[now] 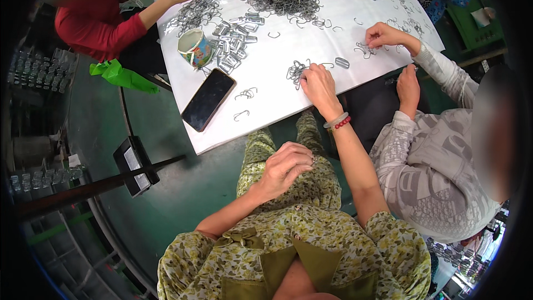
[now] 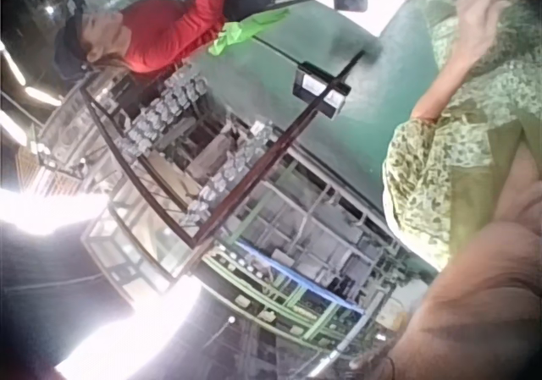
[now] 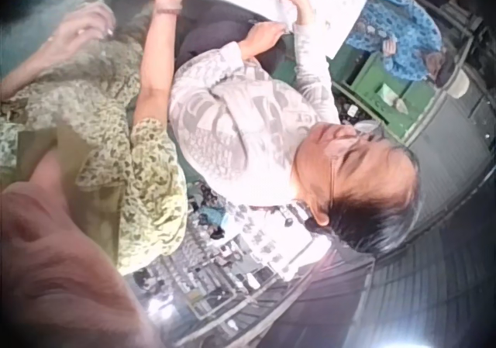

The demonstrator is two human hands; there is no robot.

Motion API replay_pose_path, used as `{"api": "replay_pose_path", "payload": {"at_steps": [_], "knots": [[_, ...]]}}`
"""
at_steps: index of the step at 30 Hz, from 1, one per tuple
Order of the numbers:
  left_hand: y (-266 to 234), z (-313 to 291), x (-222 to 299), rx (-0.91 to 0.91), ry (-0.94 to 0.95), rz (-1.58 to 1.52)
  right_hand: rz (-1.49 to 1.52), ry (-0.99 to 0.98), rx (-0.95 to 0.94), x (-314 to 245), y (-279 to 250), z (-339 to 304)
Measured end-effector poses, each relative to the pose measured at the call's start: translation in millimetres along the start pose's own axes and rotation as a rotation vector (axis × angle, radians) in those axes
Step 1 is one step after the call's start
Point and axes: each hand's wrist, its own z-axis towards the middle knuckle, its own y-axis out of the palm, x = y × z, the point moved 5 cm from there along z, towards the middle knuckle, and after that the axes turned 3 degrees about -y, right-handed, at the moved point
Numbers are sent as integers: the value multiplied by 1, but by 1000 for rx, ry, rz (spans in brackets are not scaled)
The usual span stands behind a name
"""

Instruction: The person assembles keychains by hand at a table with several others. They pick up metal key rings and small rectangular metal pieces, link them together, and place the finished keychains on a nearby rack. The process is repetitive and involves continuous manual dexterity.

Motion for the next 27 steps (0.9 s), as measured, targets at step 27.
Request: {"api": "replay_pose_path", "payload": {"at_steps": [27], "knots": [[-5,-7,-5,25,62,1,382,363,84,43,-45,22]]}}
